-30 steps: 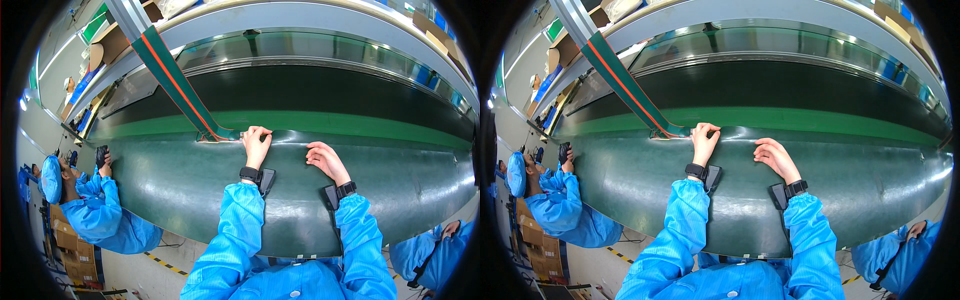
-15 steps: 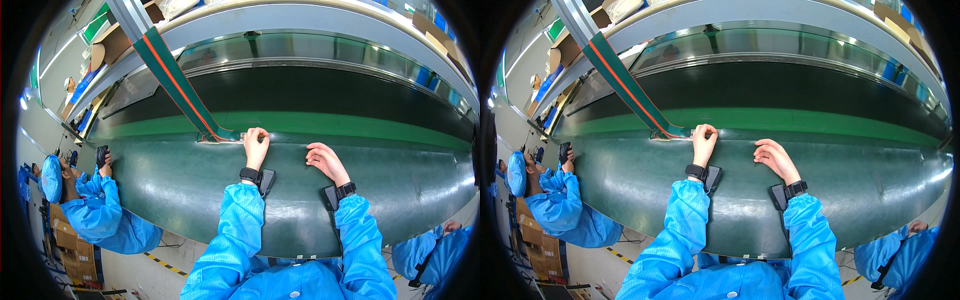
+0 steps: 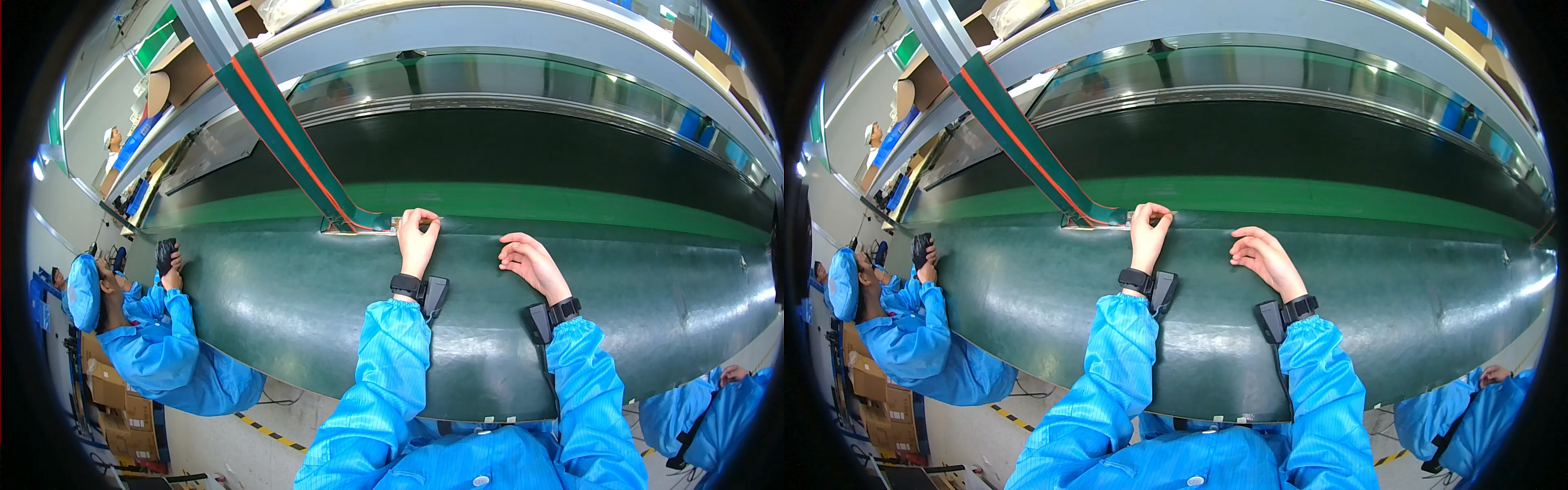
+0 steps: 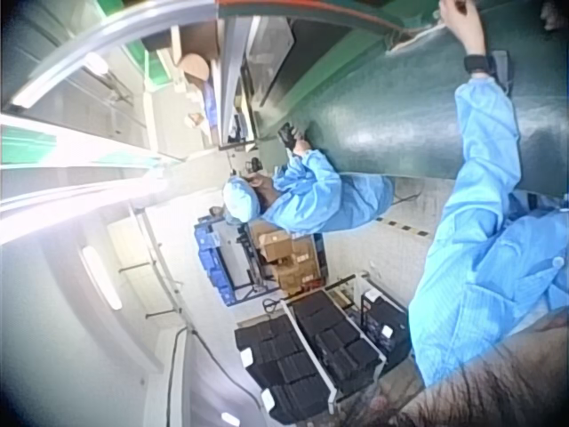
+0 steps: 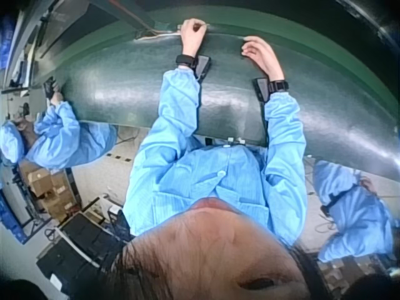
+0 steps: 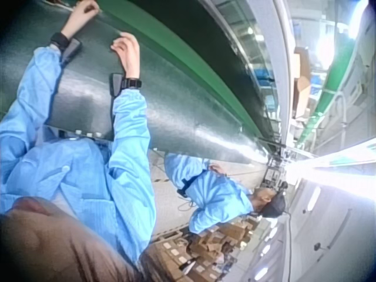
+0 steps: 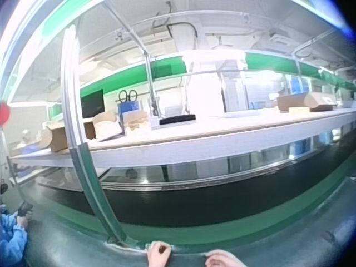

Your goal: The worker is inspecting and handling small manufacturing components on a conveyor belt.

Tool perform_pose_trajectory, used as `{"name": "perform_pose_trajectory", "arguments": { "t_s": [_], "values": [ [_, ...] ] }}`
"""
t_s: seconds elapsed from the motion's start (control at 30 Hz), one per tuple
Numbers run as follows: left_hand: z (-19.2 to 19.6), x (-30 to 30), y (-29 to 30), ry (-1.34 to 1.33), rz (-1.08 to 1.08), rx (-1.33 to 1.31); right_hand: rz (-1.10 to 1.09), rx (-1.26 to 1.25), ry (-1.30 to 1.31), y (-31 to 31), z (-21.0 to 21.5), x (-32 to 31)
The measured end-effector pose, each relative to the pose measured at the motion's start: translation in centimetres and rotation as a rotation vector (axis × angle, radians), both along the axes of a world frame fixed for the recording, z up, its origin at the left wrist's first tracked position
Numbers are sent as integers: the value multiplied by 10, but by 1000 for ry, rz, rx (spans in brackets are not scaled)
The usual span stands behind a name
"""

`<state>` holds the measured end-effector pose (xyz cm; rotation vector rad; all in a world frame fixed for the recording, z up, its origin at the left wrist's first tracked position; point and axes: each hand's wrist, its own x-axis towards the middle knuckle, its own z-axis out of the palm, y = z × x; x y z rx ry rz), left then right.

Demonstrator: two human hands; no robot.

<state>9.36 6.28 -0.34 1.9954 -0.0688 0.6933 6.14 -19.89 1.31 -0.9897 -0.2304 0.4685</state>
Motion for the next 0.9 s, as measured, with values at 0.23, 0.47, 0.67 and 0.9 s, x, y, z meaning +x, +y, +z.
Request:
{"name": "perform_pose_trajectory", "arguments": {
  "t_s": [0.23,0.47,0.67,0.9],
  "values": [
    [2,-1,-2,12,7,12,-10,-9,0,-2,1,-1],
    [2,0,-1,-12,-3,-48,-7,-7,-6,-1,-1,0],
    [3,0,-3,-11,2,-57,-9,-9,-2,-2,1,0],
    [4,-1,-1,12,37,-42,-7,-16,7,1,2,-1]
  ]
}}
